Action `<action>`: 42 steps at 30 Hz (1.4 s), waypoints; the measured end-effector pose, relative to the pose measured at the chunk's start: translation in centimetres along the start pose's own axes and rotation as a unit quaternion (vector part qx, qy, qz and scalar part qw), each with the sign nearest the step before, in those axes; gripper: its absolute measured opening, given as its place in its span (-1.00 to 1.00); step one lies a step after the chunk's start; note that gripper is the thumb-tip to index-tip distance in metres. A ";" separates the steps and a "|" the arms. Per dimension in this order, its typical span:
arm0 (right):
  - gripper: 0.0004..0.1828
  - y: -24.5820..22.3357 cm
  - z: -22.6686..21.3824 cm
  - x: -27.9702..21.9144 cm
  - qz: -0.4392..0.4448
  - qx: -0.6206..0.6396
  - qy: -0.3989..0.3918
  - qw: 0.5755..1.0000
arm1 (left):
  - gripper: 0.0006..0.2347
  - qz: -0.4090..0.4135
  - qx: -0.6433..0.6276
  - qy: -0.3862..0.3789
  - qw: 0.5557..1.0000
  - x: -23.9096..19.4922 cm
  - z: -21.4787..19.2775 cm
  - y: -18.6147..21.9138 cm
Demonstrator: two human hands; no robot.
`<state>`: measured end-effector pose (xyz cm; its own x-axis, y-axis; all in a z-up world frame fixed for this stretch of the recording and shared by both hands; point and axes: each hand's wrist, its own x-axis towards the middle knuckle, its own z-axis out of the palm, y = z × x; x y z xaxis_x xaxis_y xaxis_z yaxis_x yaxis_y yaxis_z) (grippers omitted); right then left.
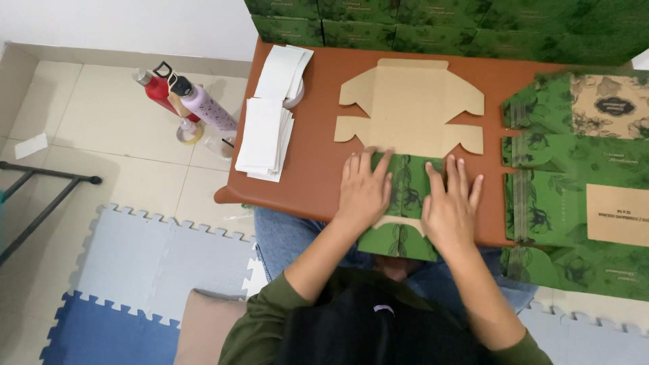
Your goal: Folding flat cardboard sheets into boxes, inserting paper slips, and closing them.
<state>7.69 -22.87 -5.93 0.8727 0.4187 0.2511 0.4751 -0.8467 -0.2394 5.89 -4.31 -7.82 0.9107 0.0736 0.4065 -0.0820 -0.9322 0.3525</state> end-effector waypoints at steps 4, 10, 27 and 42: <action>-0.33 0.1 0.2 -0.7 0.018 0.026 -0.002 1.000 | -0.53 -0.049 0.046 0.023 0.997 -1.3 -0.4 0.6; -0.38 -0.3 -0.3 0.1 -0.002 0.047 0.009 0.999 | -0.54 -0.023 0.021 0.040 0.999 -0.9 -0.3 0.6; -0.59 1.9 0.6 6.2 -0.064 0.049 -0.023 0.996 | -0.39 0.006 0.060 -0.002 0.998 -0.2 1.5 -1.1; -0.53 2.8 3.1 7.7 -0.023 0.016 0.121 0.992 | -0.61 -0.065 0.045 0.001 0.997 5.2 4.7 -2.8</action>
<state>16.02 -20.99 -7.54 0.7991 0.3634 0.4790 0.5211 -0.8160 -0.2501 12.74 -2.99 -10.69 0.9102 0.1964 0.3647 0.0727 -0.9426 0.3259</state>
